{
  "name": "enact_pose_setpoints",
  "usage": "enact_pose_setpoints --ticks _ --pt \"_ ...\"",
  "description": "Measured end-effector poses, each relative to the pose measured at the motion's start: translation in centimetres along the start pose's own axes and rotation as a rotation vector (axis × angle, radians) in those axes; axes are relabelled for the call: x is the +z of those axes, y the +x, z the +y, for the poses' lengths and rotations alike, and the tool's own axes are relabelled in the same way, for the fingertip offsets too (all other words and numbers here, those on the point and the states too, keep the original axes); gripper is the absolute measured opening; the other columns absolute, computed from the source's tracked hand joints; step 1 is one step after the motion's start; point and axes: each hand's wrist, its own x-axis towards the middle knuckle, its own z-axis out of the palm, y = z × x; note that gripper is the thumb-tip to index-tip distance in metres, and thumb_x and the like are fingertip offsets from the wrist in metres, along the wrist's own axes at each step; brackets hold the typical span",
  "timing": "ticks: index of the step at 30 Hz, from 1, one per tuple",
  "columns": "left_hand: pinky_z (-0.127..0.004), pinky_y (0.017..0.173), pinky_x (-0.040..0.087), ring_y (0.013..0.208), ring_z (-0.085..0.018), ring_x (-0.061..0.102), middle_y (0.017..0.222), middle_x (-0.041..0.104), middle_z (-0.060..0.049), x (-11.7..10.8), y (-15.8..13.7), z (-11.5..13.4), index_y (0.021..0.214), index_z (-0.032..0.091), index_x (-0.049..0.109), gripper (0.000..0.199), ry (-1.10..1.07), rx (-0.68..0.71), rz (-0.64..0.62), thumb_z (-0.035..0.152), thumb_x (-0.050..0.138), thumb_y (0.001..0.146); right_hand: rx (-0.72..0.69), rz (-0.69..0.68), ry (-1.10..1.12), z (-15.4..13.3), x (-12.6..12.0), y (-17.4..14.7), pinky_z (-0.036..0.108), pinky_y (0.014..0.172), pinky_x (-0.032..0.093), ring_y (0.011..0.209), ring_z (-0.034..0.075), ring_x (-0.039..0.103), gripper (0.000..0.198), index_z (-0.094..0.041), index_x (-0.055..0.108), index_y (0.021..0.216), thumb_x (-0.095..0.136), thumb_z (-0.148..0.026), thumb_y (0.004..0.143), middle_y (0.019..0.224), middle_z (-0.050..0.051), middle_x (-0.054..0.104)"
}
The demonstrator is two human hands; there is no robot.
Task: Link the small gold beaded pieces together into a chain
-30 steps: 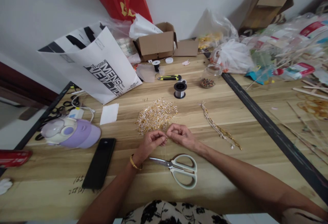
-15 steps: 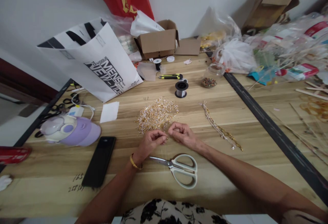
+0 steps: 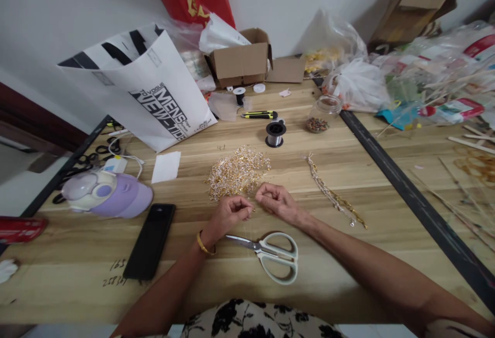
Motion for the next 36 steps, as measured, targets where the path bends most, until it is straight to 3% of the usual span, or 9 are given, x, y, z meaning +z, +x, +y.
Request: enact_pose_setpoints --ticks 31,36 --pt "-0.023 0.06 0.045 0.059 -0.01 0.054 0.062 0.059 0.0 -0.2 -0.1 0.0 0.07 0.011 0.06 0.023 -0.067 -0.004 -0.035 0.032 0.069 0.069 0.003 0.047 0.034 0.9 0.1 0.2 0.019 0.037 0.016 0.037 0.005 0.025 0.029 -0.017 0.05 0.072 0.06 -0.042 0.081 0.044 -0.01 0.037" --pt "-0.021 0.06 0.042 0.061 -0.01 0.053 0.064 0.058 0.0 -0.3 0.0 -0.5 0.07 0.011 0.059 0.019 -0.008 0.054 -0.043 0.028 0.068 0.07 -0.007 0.026 0.048 1.0 0.0 0.2 0.018 0.036 0.016 0.037 0.005 0.025 0.026 -0.016 0.052 0.075 0.06 -0.04 0.082 0.044 -0.01 0.037"
